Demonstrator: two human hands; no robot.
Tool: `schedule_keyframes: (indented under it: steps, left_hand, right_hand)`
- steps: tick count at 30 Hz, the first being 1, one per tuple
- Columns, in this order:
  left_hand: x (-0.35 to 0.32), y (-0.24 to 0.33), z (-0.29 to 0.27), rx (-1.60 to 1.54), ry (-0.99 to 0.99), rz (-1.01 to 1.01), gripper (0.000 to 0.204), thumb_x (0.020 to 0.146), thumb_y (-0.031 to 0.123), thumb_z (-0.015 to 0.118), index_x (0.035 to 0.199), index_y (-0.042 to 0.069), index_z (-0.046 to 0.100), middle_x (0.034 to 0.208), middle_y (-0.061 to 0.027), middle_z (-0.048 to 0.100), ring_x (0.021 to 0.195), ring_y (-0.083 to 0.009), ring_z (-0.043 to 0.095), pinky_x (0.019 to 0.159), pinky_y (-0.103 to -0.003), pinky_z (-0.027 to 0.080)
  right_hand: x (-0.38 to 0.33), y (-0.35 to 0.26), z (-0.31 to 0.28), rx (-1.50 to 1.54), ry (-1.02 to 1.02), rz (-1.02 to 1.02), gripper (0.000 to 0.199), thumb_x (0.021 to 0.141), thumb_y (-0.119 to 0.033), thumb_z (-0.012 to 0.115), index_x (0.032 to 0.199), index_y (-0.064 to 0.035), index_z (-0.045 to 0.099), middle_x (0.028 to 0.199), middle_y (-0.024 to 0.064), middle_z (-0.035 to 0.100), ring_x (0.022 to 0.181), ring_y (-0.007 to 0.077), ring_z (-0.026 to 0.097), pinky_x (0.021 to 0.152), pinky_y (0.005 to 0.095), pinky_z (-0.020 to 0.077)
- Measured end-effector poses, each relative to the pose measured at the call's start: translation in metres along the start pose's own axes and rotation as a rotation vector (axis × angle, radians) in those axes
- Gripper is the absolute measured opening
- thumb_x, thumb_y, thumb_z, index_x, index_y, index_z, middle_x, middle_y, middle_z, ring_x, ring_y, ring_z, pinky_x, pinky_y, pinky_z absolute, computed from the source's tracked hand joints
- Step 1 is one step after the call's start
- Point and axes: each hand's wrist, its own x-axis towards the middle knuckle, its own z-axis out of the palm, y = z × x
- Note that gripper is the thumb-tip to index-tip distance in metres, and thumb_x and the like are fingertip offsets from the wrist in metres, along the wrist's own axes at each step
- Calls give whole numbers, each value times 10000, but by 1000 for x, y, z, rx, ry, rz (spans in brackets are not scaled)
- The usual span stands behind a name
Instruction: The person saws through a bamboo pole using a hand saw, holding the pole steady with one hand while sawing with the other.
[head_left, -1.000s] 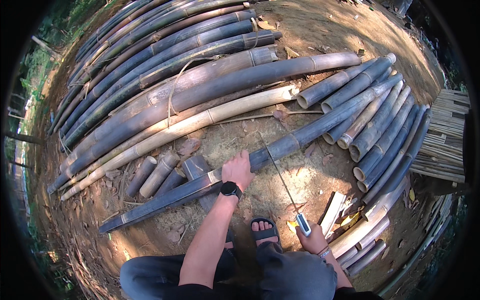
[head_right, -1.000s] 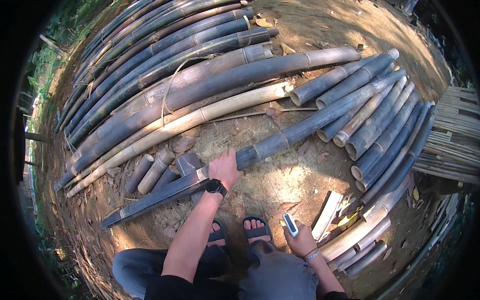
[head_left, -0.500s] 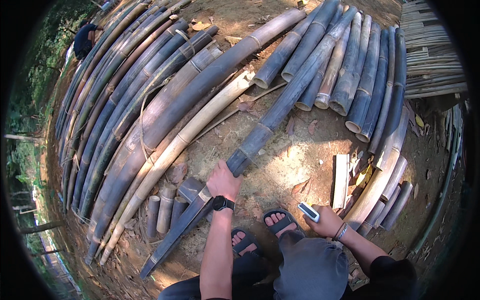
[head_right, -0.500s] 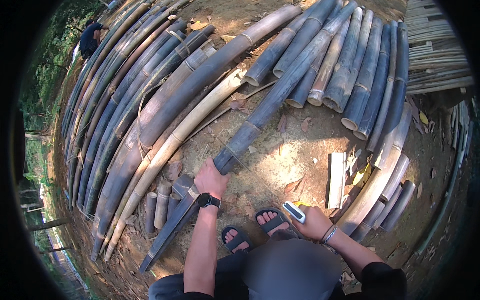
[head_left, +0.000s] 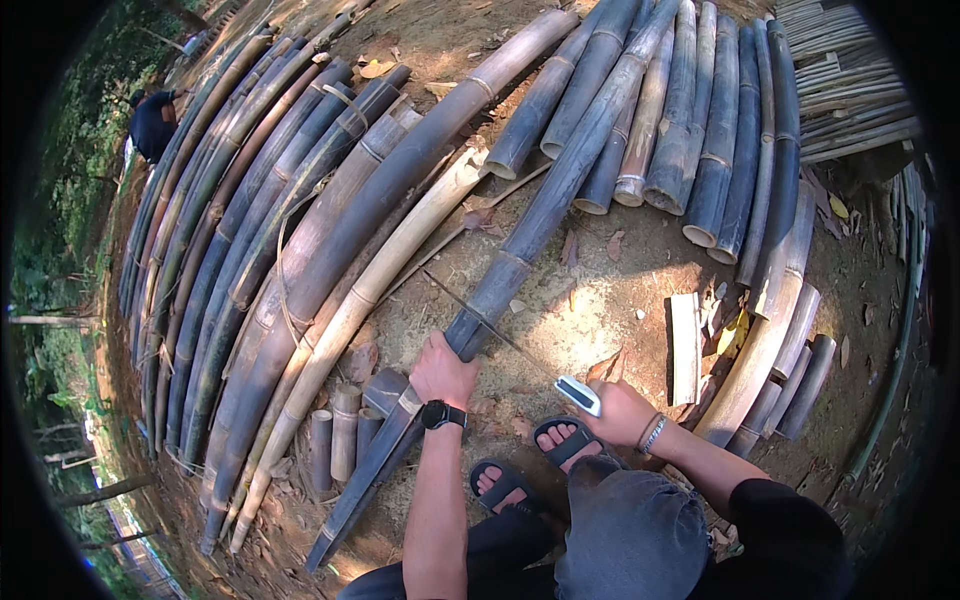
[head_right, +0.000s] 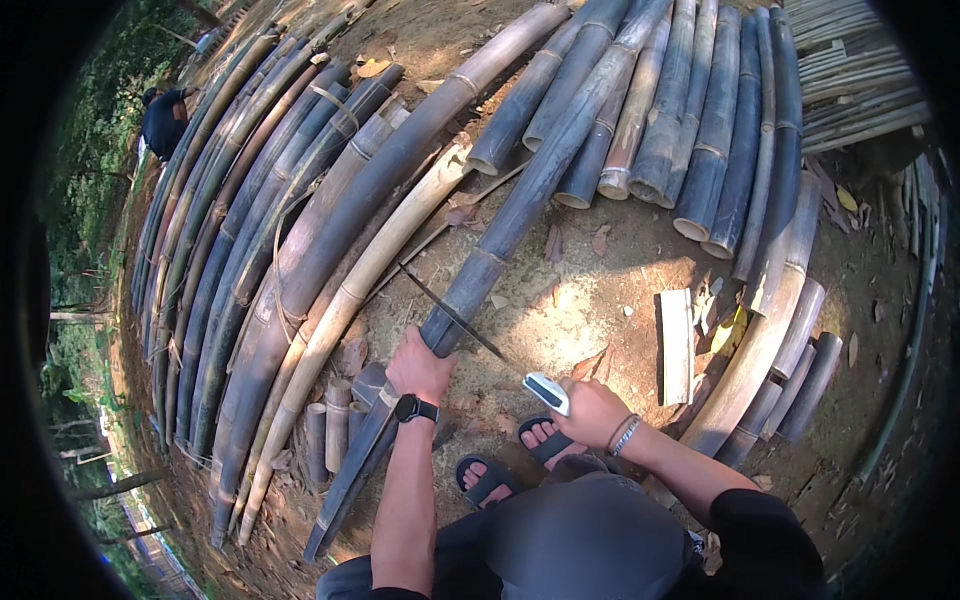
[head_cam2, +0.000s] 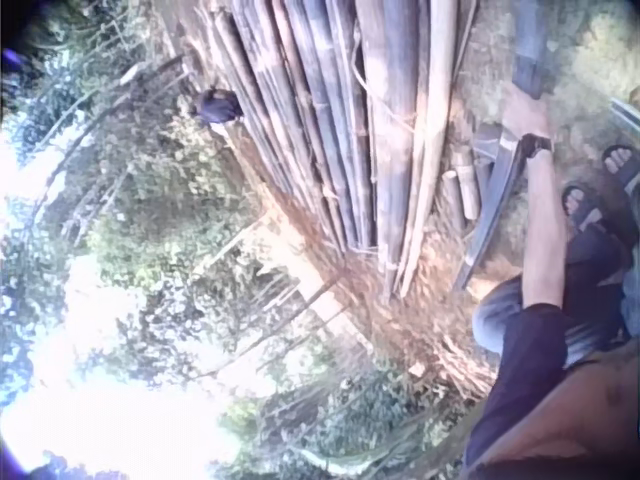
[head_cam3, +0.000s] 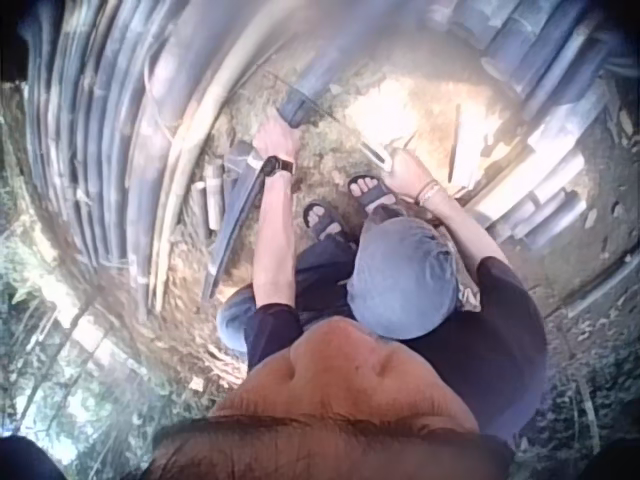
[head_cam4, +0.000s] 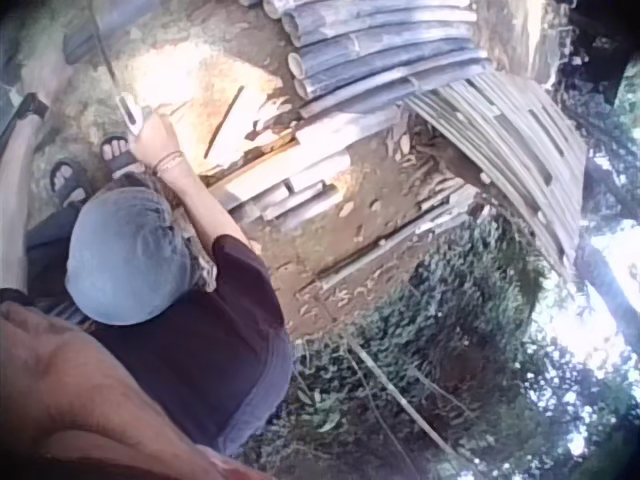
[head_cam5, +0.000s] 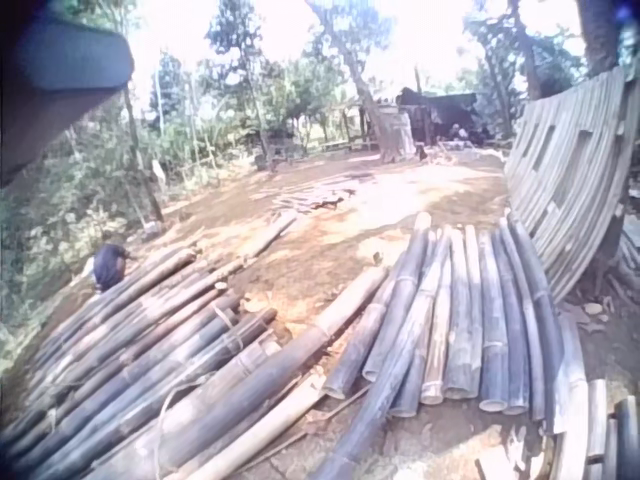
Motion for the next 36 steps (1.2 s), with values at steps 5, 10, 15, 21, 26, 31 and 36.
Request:
schedule_keyframes:
  steps: [5, 10, 15, 21, 26, 31, 36]
  left_hand:
    - [0, 2, -1, -7, -56, -16, 567, 637, 307, 854, 1024, 38, 540, 948, -195, 695, 892, -380, 684, 789, -467, 552]
    - [-1, -9, -5, 3, 5, -37, 558, 634, 297, 853, 1015, 38, 539, 963, -197, 696, 893, -382, 684, 791, -470, 551]
    - [2, 11, -2, 13, -61, -18, 578, 624, 309, 878, 1013, 55, 534, 980, -166, 673, 923, -349, 674, 799, -445, 553]
    - [-1, -11, -8, 14, -7, -52, 573, 620, 298, 878, 1009, 54, 534, 974, -172, 672, 907, -361, 675, 788, -452, 553]
    - [0, -1, -1, 11, -31, 0, 580, 623, 310, 876, 1014, 51, 536, 979, -168, 669, 899, -360, 675, 786, -450, 555]
    - [3, -6, 1, 1, -49, -2, 584, 625, 323, 872, 1022, 49, 542, 977, -167, 665, 902, -352, 678, 792, -449, 555]
    - [4, -9, -5, -21, -47, -32, 577, 630, 322, 876, 1011, 44, 543, 980, -196, 694, 888, -381, 688, 773, -464, 553]
  right_hand:
    - [50, -15, 3, -4, 25, -19, 303, 859, -239, 624, 943, 52, 644, 770, 297, 664, 775, 446, 685, 761, 486, 561]
    - [-36, 25, -6, 49, -7, -78, 263, 857, -245, 650, 949, 1, 658, 769, 248, 681, 759, 420, 690, 750, 481, 564]
    - [70, -21, 3, 67, 37, -18, 269, 856, -232, 620, 899, 32, 643, 773, 274, 674, 747, 439, 683, 741, 487, 558]
    - [-54, 33, -12, 50, -63, -64, 250, 854, -243, 632, 920, -2, 651, 792, 269, 674, 753, 426, 684, 731, 482, 556]
    - [18, 11, 5, -18, 21, -9, 289, 866, -262, 628, 914, 22, 650, 734, 277, 659, 743, 442, 680, 710, 492, 554]
    - [37, -12, 5, 19, 31, -22, 301, 874, -263, 632, 918, 34, 653, 753, 282, 666, 727, 442, 680, 711, 478, 559]
    - [-56, 24, -7, 34, -36, 22, 252, 860, -249, 660, 913, -3, 648, 778, 266, 673, 765, 429, 686, 722, 477, 558]
